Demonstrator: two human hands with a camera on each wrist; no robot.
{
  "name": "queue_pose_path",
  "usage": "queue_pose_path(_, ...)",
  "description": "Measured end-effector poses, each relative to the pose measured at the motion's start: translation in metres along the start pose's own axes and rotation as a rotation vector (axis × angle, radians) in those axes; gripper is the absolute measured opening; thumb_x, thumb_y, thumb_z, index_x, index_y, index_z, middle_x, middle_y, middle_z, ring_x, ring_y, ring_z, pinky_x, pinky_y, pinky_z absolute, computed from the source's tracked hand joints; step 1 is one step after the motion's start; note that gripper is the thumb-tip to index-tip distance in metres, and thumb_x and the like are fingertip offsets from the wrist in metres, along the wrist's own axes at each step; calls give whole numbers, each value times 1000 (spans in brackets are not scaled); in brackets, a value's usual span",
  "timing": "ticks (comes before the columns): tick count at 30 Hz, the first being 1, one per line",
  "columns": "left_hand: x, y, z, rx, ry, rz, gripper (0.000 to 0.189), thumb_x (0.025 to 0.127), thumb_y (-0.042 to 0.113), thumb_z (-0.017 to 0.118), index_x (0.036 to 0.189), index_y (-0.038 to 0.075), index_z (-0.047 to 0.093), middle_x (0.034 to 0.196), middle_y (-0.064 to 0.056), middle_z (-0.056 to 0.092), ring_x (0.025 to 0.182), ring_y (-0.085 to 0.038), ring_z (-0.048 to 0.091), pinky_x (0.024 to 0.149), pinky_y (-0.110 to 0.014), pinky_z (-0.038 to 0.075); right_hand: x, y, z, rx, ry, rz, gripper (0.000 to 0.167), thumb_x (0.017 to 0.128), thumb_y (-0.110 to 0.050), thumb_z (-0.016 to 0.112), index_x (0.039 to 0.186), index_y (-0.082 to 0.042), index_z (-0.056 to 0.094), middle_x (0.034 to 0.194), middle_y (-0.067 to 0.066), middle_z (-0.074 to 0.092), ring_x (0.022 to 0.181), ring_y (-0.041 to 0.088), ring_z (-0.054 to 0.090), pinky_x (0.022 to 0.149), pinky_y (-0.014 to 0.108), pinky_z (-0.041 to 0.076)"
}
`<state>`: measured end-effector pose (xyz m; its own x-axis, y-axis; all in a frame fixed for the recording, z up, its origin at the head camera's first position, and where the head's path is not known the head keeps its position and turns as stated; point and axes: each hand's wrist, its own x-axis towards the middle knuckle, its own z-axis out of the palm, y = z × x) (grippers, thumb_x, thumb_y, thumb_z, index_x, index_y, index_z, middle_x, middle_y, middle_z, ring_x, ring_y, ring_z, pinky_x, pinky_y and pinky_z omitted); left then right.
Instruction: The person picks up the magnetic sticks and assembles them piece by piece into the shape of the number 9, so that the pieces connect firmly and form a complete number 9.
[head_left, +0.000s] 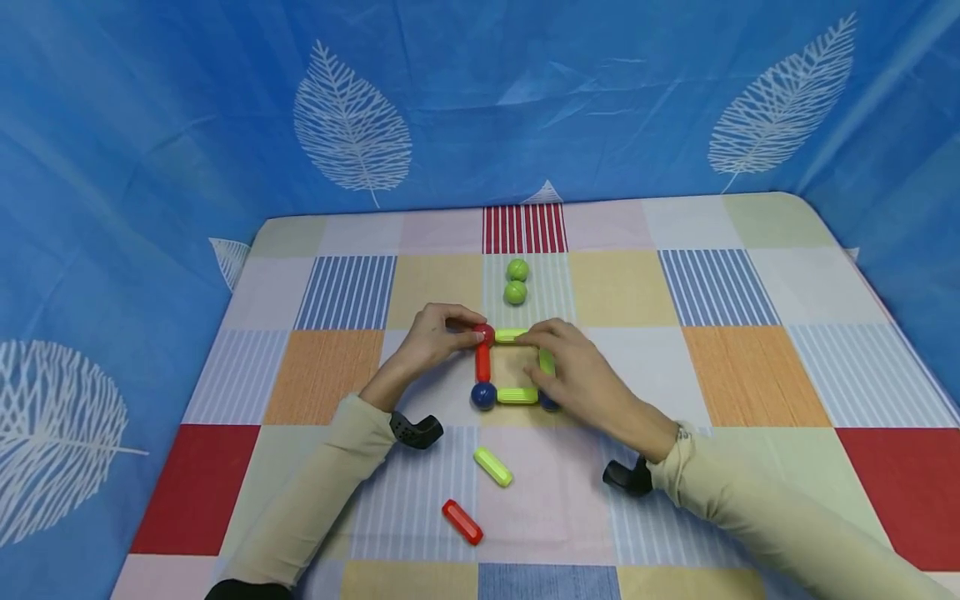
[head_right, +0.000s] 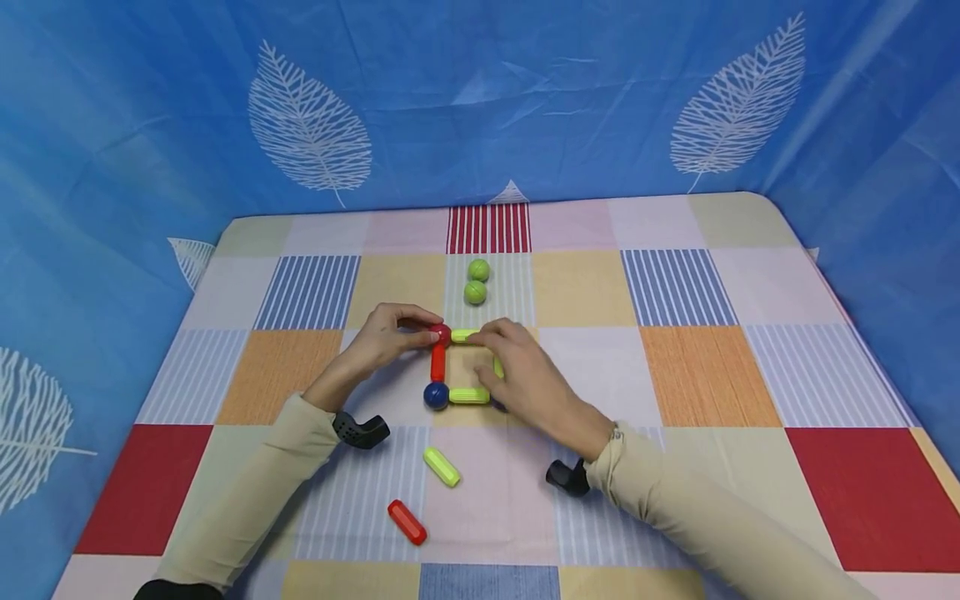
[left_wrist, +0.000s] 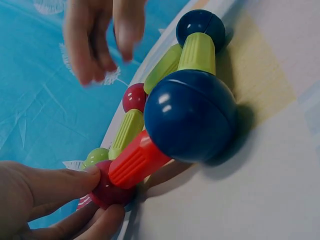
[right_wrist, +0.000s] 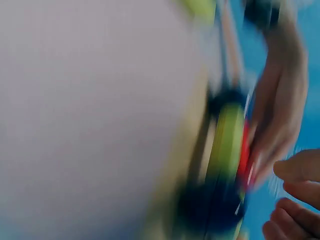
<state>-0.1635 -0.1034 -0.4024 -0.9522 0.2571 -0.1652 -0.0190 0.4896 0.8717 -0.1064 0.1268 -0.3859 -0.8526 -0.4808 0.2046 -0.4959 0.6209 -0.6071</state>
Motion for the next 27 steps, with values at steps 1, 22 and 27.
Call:
queue_pose_path(1, 0, 0, -1, 1, -2, 4, 23, 88, 9, 74, 111, 5, 74, 102, -9, 70, 95, -22, 61, 74, -28, 48, -6, -9, 3, 11, -24, -20, 35, 87, -9, 73, 122, -6, 67, 120, 5, 60, 109, 21, 57, 92, 40, 50)
queue_pose_path(22, -1, 0, 1, 10, 12, 5, 21, 88, 10, 74, 109, 6, 74, 101, -8, 71, 93, -21, 62, 72, -27, 47, -53, -50, 49, 106, -362, -7, 28, 86, -15, 76, 113, -9, 69, 97, -7, 63, 81, 0, 56, 72, 19, 49)
queue_pose_path(27, -1, 2, 1, 4, 8, 5, 21, 88, 10, 74, 109, 5, 74, 101, -9, 71, 92, -21, 62, 72, -26, 48, -51, -48, 46, 78, -346, 26, 24, 85, -13, 75, 109, -10, 70, 94, -7, 63, 78, 2, 53, 71, 22, 48)
